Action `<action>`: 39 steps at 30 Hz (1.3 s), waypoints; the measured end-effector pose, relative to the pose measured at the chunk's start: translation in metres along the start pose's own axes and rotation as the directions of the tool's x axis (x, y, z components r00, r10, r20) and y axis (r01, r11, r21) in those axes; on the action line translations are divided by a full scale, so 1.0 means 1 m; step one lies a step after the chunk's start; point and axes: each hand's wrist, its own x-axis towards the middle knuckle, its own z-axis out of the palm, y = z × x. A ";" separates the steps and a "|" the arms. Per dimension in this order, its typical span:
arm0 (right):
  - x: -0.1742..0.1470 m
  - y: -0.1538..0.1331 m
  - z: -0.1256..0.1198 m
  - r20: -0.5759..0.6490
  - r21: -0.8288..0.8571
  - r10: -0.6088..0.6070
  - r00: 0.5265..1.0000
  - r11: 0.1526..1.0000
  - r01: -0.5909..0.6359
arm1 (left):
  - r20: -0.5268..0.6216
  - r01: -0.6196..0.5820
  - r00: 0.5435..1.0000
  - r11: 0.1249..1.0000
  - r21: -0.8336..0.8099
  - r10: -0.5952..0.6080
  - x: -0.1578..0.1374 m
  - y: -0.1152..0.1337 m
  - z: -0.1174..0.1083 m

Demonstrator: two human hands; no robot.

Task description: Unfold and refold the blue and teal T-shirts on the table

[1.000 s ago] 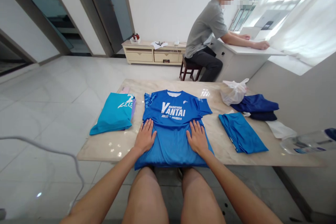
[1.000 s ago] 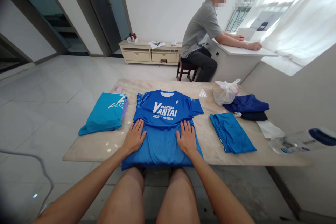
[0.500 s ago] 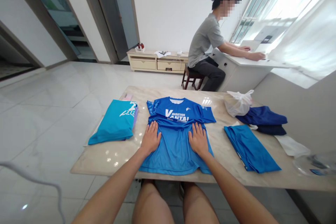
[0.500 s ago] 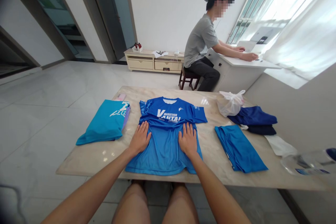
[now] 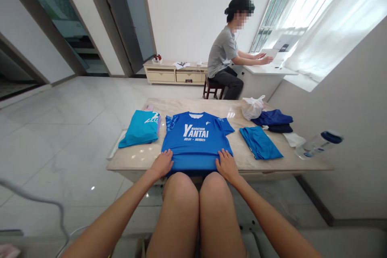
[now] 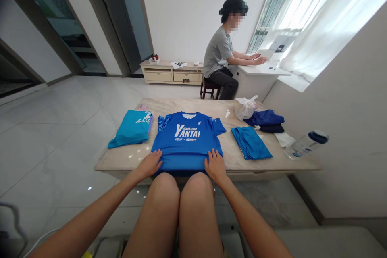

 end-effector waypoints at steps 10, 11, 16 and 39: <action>0.029 0.026 -0.048 0.032 -0.017 0.078 0.996 0.997 -0.078 | 0.007 -0.012 1.000 0.985 -0.174 0.014 0.022 -0.002 -0.026; 0.038 0.026 -0.041 0.005 -0.005 0.069 0.998 0.998 -0.069 | -0.020 -0.007 1.000 0.984 -0.179 0.004 0.031 -0.002 -0.024; 0.077 0.043 0.012 -0.026 0.066 0.177 0.984 0.982 -0.175 | -0.066 -0.008 0.998 0.982 -0.187 -0.004 0.075 -0.022 -0.003; 0.032 0.077 -0.016 0.026 -0.103 0.226 0.974 0.969 -0.223 | -0.093 0.245 0.968 0.956 0.160 -0.233 -0.019 0.013 -0.021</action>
